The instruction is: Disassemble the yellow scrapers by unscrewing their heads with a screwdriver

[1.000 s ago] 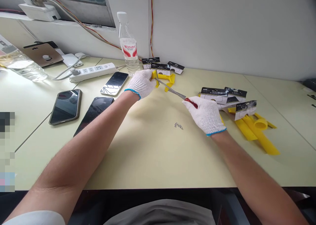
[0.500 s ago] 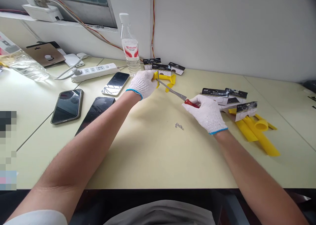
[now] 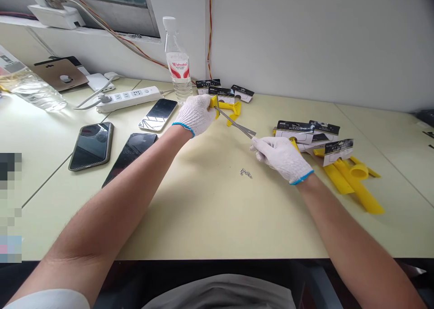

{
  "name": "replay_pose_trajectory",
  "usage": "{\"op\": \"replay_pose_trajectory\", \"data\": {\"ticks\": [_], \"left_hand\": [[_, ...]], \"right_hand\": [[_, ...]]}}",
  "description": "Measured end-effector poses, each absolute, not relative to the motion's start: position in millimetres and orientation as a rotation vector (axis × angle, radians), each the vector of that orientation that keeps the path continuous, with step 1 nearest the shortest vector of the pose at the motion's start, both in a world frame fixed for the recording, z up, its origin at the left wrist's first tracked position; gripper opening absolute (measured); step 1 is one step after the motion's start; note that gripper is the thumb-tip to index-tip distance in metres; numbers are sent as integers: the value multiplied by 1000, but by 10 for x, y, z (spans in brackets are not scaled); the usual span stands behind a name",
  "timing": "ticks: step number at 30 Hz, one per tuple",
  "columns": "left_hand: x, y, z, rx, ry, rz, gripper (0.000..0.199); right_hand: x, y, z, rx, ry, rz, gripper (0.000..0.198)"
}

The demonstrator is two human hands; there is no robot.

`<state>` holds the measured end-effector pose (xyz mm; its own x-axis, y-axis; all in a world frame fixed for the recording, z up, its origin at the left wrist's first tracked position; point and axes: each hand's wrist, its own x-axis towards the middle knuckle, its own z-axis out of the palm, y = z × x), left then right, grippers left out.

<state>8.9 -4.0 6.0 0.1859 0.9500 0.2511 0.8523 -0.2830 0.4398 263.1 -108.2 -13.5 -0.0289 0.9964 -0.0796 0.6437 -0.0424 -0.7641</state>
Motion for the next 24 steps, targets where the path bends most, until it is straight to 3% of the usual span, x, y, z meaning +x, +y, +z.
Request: {"op": "replay_pose_trajectory", "data": {"ticks": [3,6,8,12,14,19,24], "left_hand": [[91,-49,63,2263,1726,713,15],[88,-36,47,2290,1728,687,20],[81,-23,34,2303,1734,694,22],[74,-28,38,2318,1749,694,22],[84,-49,60,2315,1764,673,17],[122,-86,113,2256,1836,654,8],[130,-96,102,2268,1849,599,9]], "right_hand": [[2703,-1061,-89,-1684,-1425,1446,53],[2718,-1058,-68,-1690,-1394,1578,55],[2689,-1063,-94,-1757,-1565,1261,50],[2616,-1053,-203,-1803,-1821,321,33],[2603,-1041,-249,-1802,-1856,92,31],[2621,-1033,-298,-1773,-1988,-100,42],[2648,-1039,-269,-1742,-2044,24,55]]}}
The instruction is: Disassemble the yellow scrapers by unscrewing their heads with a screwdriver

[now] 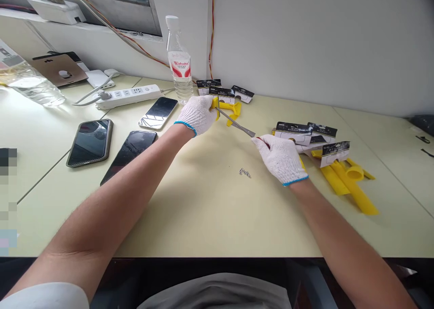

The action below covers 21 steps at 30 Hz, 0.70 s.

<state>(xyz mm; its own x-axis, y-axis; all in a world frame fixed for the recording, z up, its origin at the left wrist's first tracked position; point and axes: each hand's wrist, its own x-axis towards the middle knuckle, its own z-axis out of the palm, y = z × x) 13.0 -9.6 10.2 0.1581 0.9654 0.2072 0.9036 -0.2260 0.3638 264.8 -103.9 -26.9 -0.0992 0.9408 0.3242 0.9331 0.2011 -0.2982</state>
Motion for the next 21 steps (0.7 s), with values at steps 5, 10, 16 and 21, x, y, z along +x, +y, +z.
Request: {"op": "replay_pose_trajectory", "data": {"ticks": [5,10,16,21], "left_hand": [[138,-111,100,2280,1864,577,11],[154,-106,104,2321,1852,582,10],[162,-126,106,2325,1842,613,11],[158,-115,110,2343,1850,626,11]], "right_hand": [[2707,-1022,-230,-1770,-1987,296,65],[2779,-1021,-266,-1748,-1893,592,67],[2789,-1028,-282,-1698,-1724,863,65],[2777,-975,-273,-1681,-1556,1049,59]]}}
